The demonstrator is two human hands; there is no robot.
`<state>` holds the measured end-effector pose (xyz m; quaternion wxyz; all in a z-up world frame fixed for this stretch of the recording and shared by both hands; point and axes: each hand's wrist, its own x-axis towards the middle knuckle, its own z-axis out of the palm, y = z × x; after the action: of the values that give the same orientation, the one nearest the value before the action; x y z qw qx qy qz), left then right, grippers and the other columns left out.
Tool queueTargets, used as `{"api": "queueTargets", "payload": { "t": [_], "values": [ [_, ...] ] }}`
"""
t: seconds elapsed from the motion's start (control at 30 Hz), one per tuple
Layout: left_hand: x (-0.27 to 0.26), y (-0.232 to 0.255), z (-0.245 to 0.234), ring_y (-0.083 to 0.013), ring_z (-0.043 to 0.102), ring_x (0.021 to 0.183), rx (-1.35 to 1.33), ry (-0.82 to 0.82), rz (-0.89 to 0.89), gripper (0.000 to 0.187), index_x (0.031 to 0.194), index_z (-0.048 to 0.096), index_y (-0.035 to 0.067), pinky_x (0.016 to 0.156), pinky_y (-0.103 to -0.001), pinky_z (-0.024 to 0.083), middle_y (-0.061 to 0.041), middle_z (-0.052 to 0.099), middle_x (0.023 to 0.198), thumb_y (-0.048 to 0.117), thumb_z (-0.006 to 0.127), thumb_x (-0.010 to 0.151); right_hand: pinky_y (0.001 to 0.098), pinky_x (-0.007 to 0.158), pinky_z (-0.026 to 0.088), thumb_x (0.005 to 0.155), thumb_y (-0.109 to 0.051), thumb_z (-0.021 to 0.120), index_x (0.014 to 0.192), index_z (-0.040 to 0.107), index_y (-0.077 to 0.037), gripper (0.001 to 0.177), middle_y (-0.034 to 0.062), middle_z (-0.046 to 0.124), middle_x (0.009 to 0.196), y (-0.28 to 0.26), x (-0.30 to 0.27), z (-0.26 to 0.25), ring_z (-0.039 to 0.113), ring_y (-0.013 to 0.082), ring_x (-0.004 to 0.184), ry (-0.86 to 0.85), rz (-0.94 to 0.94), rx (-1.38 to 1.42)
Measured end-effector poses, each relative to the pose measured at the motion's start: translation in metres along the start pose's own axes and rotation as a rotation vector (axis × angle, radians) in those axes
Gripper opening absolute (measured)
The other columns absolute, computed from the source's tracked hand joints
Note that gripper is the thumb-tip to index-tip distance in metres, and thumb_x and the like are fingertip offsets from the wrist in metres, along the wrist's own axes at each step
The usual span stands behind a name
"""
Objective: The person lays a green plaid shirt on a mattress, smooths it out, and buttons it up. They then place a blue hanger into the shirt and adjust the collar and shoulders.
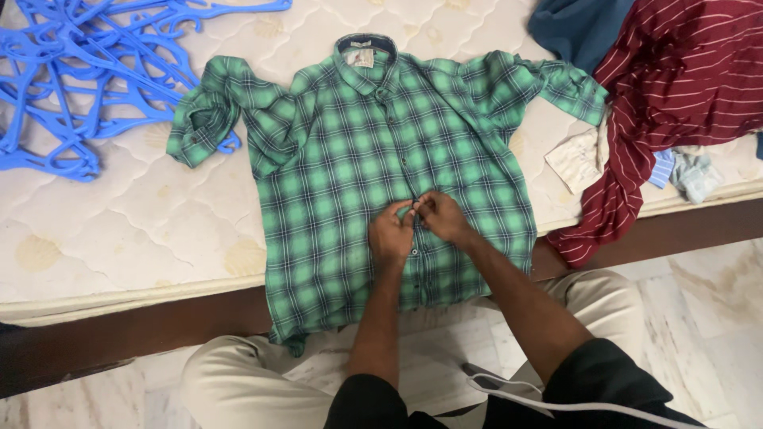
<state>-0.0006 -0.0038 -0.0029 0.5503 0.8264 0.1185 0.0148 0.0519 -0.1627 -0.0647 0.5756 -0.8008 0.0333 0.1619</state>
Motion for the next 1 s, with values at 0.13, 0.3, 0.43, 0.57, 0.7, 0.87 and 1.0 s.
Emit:
{"api": "queueTargets", "payload": {
  "t": [0.13, 0.3, 0.43, 0.57, 0.7, 0.87, 1.0],
  "values": [
    [-0.002, 0.002, 0.002, -0.0174, 0.053, 0.049, 0.043, 0.018, -0.039, 0.021, 0.11, 0.078, 0.019, 0.053, -0.039, 0.043, -0.005, 0.054, 0.056, 0.021, 0.078, 0.088, 0.0288, 0.065, 0.059, 0.103, -0.017, 0.059, 0.101, 0.06, -0.001, 0.016, 0.0048, 0.067, 0.081, -0.002, 0.0, -0.011, 0.066, 0.0113, 0.068, -0.091, -0.016, 0.005],
    [0.0, -0.005, 0.01, -0.0219, 0.059, 0.053, 0.125, 0.078, -0.006, 0.012, 0.097, 0.076, 0.017, 0.054, -0.042, 0.046, -0.005, 0.058, 0.058, 0.023, 0.077, 0.087, 0.0298, 0.067, 0.059, 0.104, -0.017, 0.059, 0.103, 0.058, 0.0, 0.016, 0.0061, 0.066, 0.081, -0.006, -0.002, -0.011, 0.066, 0.0121, 0.069, -0.087, -0.011, 0.037],
    [0.004, -0.019, 0.015, -0.0274, 0.064, 0.057, 0.139, 0.072, 0.04, 0.012, 0.1, 0.069, 0.015, 0.059, -0.045, 0.048, -0.008, 0.064, 0.062, 0.022, 0.072, 0.092, 0.0293, 0.068, 0.06, 0.103, -0.016, 0.06, 0.104, 0.057, -0.001, 0.016, 0.006, 0.065, 0.084, -0.003, -0.004, -0.014, 0.067, 0.0125, 0.072, -0.085, -0.01, 0.111],
    [0.001, -0.031, 0.022, -0.0327, 0.068, 0.066, 0.091, 0.13, 0.072, 0.016, 0.108, 0.061, 0.013, 0.064, -0.048, 0.049, -0.011, 0.069, 0.07, 0.023, 0.065, 0.097, 0.0306, 0.067, 0.059, 0.104, -0.017, 0.06, 0.106, 0.054, 0.0, 0.018, 0.0081, 0.064, 0.084, 0.015, 0.002, -0.014, 0.068, 0.0148, 0.071, -0.06, -0.051, 0.165],
    [-0.012, -0.031, 0.023, -0.0378, 0.07, 0.075, 0.02, 0.204, 0.0, 0.02, 0.115, 0.053, 0.007, 0.069, -0.051, 0.05, -0.017, 0.07, 0.078, 0.025, 0.056, 0.106, 0.0314, 0.067, 0.058, 0.104, -0.017, 0.056, 0.116, 0.049, 0.0, 0.021, 0.0061, 0.064, 0.085, 0.032, -0.009, -0.006, 0.065, 0.0136, 0.072, -0.085, -0.137, 0.145],
    [-0.025, -0.001, -0.013, -0.0386, 0.07, 0.075, 0.136, 0.041, 0.072, 0.045, 0.127, 0.045, 0.0, 0.07, -0.051, 0.052, -0.016, 0.071, 0.076, 0.03, 0.061, 0.097, 0.0362, 0.07, 0.058, 0.101, -0.022, 0.06, 0.129, 0.046, -0.001, 0.037, 0.0132, 0.069, 0.085, -0.003, -0.037, -0.021, 0.068, 0.0194, 0.075, -0.186, -0.261, -0.219],
    [-0.029, 0.003, -0.059, -0.0325, 0.073, 0.076, 0.451, -0.051, -0.047, 0.051, 0.143, 0.043, 0.006, 0.077, -0.045, 0.056, -0.014, 0.074, 0.086, 0.028, 0.058, 0.099, 0.045, 0.082, 0.057, 0.099, -0.033, 0.065, 0.132, 0.045, -0.002, 0.049, 0.0185, 0.071, 0.105, -0.055, -0.051, -0.038, 0.071, 0.0299, 0.092, -0.276, -0.364, -0.79]
  ]
}}
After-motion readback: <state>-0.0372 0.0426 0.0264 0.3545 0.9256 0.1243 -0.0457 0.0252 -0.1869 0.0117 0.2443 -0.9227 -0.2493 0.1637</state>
